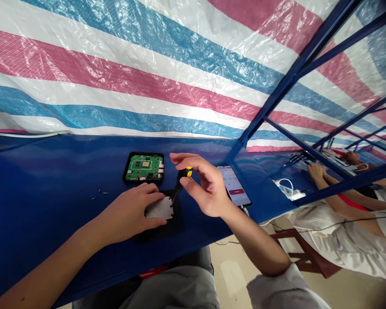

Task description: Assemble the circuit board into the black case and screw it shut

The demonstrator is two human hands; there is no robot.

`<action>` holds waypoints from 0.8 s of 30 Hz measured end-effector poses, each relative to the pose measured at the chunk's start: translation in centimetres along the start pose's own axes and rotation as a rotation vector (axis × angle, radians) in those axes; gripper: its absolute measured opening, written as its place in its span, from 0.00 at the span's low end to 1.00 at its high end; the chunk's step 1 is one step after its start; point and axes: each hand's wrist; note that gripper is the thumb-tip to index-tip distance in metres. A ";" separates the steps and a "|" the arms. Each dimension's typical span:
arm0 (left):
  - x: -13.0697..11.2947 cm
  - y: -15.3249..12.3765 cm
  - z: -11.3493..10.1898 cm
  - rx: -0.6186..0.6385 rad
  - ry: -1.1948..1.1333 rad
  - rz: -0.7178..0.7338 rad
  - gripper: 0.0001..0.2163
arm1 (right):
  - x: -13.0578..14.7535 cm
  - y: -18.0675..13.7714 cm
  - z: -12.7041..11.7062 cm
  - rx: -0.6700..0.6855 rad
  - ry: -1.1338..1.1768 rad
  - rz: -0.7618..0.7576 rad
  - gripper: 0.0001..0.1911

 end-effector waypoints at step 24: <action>-0.3 -0.1 -0.4 0.010 -0.029 -0.010 0.24 | -0.1 -0.1 0.2 -0.015 -0.036 -0.008 0.10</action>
Point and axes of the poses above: each hand's wrist, its own y-axis towards the middle knuckle, its own z-axis out of the palm, x = y × z, and after that the axes turned 6 degrees about x, right-handed
